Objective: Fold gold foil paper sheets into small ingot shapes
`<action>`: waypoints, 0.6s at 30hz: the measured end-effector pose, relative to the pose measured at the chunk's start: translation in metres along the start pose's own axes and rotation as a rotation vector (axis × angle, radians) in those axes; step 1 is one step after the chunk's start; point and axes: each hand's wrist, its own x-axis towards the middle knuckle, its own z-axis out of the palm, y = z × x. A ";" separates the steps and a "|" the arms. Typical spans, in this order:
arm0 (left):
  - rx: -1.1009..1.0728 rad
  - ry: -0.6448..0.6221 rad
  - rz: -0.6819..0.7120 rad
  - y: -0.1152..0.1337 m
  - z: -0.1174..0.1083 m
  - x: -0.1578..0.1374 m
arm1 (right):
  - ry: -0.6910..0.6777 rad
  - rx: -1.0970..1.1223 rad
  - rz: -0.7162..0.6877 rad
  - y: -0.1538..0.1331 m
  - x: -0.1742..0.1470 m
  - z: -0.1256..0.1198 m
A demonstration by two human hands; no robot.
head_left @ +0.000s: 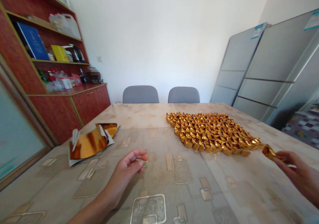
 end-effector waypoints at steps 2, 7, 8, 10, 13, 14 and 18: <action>0.023 0.008 0.003 0.000 -0.001 0.002 | -0.031 -0.002 -0.024 0.024 0.007 -0.005; 0.066 0.049 0.012 0.004 -0.005 0.007 | -0.029 -0.059 -0.062 0.041 0.013 0.014; 0.071 0.060 0.017 0.004 -0.006 0.007 | -0.029 -0.073 -0.064 0.038 0.013 0.018; 0.082 0.074 0.024 0.006 -0.008 0.008 | -0.030 -0.082 -0.048 0.028 0.013 0.026; 0.090 0.081 0.035 0.009 -0.009 0.006 | -0.012 -0.098 -0.048 0.014 0.016 0.035; 0.090 0.084 0.041 0.011 -0.008 0.005 | -0.006 -0.107 -0.058 0.012 0.019 0.037; 0.109 0.106 0.082 0.023 -0.009 0.004 | 0.028 -0.110 -0.063 0.034 0.029 0.044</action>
